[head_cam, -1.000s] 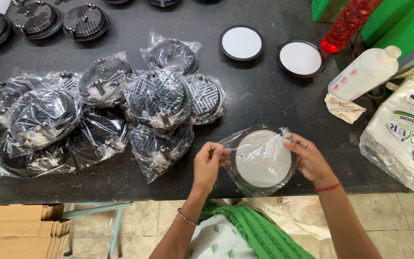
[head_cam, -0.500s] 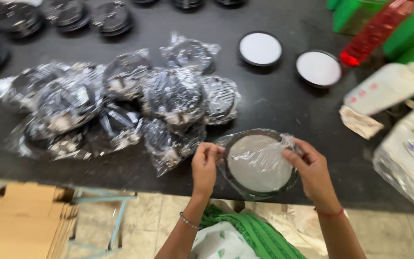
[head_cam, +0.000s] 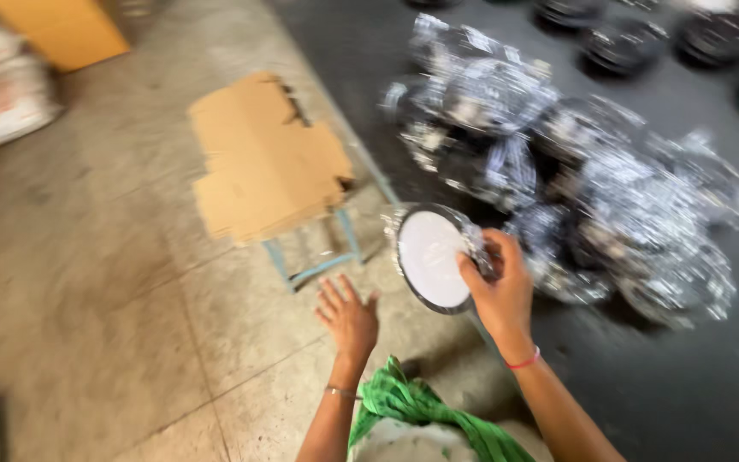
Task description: The person wipes the white diffuser faces of round LED ceiling light fixtures with a cloth, then wraps the black fixture bodies in clear plastic film and stacks the wrapped units on the workbench with other finished units.
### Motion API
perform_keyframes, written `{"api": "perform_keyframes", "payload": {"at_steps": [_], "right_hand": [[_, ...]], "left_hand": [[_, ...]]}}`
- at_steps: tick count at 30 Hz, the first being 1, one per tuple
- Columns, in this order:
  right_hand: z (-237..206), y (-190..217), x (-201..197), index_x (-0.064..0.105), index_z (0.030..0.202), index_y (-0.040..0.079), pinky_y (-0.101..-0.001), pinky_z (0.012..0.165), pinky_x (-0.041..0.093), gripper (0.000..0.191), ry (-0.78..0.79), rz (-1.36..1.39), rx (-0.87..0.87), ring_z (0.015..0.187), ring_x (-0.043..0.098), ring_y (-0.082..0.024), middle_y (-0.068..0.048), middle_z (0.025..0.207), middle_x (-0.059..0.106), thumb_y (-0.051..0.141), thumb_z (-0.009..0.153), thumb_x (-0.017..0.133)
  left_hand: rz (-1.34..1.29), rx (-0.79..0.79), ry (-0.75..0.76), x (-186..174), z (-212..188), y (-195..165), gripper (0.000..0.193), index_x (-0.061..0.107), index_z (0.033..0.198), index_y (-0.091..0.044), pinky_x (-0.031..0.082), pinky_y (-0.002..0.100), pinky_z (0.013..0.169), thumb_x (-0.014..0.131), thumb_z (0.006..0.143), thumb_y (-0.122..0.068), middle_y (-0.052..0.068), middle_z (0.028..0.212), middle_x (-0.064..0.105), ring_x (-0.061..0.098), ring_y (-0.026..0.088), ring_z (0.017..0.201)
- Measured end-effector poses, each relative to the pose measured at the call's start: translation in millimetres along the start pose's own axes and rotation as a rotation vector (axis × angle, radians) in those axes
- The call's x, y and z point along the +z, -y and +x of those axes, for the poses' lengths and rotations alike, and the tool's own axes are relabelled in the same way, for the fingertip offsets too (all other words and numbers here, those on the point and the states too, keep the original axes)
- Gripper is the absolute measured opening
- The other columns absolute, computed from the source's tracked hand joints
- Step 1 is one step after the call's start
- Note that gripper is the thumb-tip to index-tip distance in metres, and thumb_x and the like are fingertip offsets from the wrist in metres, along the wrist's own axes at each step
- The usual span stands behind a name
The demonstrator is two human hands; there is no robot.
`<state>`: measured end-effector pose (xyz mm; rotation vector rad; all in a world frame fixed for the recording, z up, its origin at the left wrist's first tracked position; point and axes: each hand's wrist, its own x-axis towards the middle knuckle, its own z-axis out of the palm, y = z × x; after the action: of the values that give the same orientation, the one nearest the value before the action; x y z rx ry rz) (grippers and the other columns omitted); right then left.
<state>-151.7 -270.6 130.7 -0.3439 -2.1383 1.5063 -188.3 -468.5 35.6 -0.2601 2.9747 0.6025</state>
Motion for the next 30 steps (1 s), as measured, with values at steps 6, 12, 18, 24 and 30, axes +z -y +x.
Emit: {"api": "perform_keyframes", "payload": {"at_steps": [6, 12, 18, 24, 30], "right_hand": [[0.8, -29.0, 58.9, 0.059, 0.120, 0.003, -0.0255, 0.075, 0.054, 0.040, 0.174, 0.047, 0.004, 0.088, 0.066, -0.008, -0.004, 0.104, 0.071, 0.011, 0.086, 0.078], [-2.5, -61.7, 63.2, 0.058, 0.122, 0.006, -0.0219, 0.070, 0.048, 0.039, 0.208, 0.323, 0.155, 0.084, 0.059, -0.004, 0.001, 0.098, 0.066, 0.011, 0.089, 0.078], [1.1, -77.1, 23.3, 0.061, 0.122, 0.007, -0.0226, 0.055, 0.038, 0.042, 0.098, 0.445, 0.391, 0.069, 0.048, -0.004, 0.004, 0.085, 0.058, 0.014, 0.085, 0.080], [33.5, -71.5, -37.4, 0.053, 0.122, 0.012, -0.0302, 0.060, 0.059, 0.042, -0.051, 0.734, 0.573, 0.082, 0.068, -0.013, -0.002, 0.098, 0.069, 0.012, 0.084, 0.073], [113.4, -93.3, -123.8, 0.047, 0.114, 0.007, -0.0362, 0.074, 0.068, 0.027, -0.321, 0.791, 0.400, 0.094, 0.072, -0.019, -0.010, 0.110, 0.066, 0.012, 0.094, 0.065]], "left_hand": [[-0.465, 0.311, -0.585, -0.1, -15.2, 46.1, 0.073, 0.023, 0.164, -0.003, 0.009, 0.060, 0.129, 0.044, 0.107, -0.043, 0.021, 0.173, 0.017, 0.014, 0.041, 0.162], [0.264, 0.071, 0.112, 49.6, 5.2, 82.0, 0.035, 0.074, 0.109, -0.024, 0.019, 0.071, 0.114, 0.044, 0.105, -0.041, 0.009, 0.120, 0.071, 0.055, 0.043, 0.129], [0.136, -0.016, 0.313, 80.0, 13.4, 123.8, 0.043, 0.070, 0.121, -0.028, 0.022, 0.065, 0.120, 0.058, 0.093, -0.058, 0.002, 0.122, 0.074, 0.065, 0.027, 0.121], [-0.119, 0.182, 0.332, 80.9, 53.7, 78.5, 0.047, 0.072, 0.122, -0.022, 0.041, 0.050, 0.110, 0.062, 0.089, -0.054, 0.002, 0.120, 0.077, 0.069, 0.026, 0.116], [-0.518, 0.384, 0.313, 48.7, 78.1, 18.2, 0.041, 0.072, 0.122, -0.011, 0.054, 0.040, 0.095, 0.065, 0.094, -0.040, 0.011, 0.116, 0.078, 0.072, 0.026, 0.114]]}}
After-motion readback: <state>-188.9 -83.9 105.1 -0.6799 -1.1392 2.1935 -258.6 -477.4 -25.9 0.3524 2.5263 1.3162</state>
